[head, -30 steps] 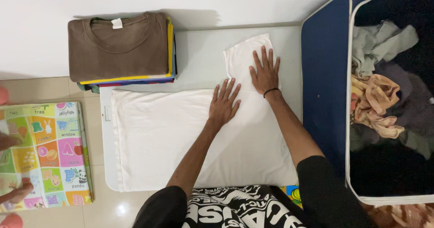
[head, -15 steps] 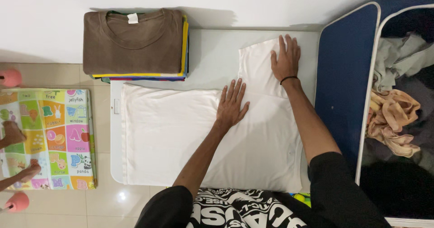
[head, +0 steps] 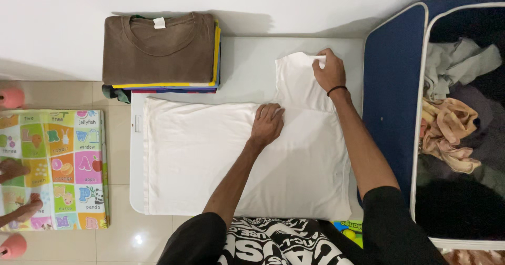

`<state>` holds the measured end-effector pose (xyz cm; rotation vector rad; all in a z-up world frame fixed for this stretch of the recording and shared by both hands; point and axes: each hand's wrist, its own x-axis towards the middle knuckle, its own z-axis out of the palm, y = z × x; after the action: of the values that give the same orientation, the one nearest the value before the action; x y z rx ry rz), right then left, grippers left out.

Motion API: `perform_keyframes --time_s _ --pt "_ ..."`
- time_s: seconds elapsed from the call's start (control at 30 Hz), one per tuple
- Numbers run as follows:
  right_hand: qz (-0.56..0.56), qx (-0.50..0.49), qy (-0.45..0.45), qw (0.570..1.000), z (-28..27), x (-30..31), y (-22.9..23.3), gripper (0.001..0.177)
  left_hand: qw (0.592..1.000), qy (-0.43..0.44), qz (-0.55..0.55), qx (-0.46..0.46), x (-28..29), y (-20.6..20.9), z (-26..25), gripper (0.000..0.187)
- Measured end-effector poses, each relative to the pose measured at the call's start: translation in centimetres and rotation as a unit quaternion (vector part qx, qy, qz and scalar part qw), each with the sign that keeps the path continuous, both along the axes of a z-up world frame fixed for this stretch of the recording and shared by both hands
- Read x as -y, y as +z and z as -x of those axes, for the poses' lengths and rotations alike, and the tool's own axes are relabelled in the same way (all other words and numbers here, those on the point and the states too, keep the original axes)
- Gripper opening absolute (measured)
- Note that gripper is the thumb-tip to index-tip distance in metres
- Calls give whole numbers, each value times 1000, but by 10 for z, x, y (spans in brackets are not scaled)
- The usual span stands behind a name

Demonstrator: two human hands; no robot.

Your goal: The person retrieves a white shirt from a blue suitcase and places it on a white table. They smooth the fabric and fold the shirt neatly by hand, aligning the edges and sleeves, then place the folded garment on top of a stack of other folded clothes.

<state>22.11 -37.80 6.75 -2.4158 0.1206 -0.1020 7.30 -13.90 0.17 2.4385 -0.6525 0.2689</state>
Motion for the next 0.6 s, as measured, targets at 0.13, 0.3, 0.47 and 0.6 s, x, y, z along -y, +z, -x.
perform_keyframes --time_s 0.13,0.3,0.47,0.6 --pt "-59 6 -3 998 19 -3 20 18 999 5 27 -24 -1 1 0 32" --pt "-97 -32 -4 995 47 -6 45 18 995 13 82 -48 -2 2 -7 31" --pt "-114 -50 32 992 83 -12 75 18 991 13 113 -71 -7 -2 -14 28" --pt "-101 6 94 990 115 -16 95 17 954 69 178 -232 -4 16 -30 52"
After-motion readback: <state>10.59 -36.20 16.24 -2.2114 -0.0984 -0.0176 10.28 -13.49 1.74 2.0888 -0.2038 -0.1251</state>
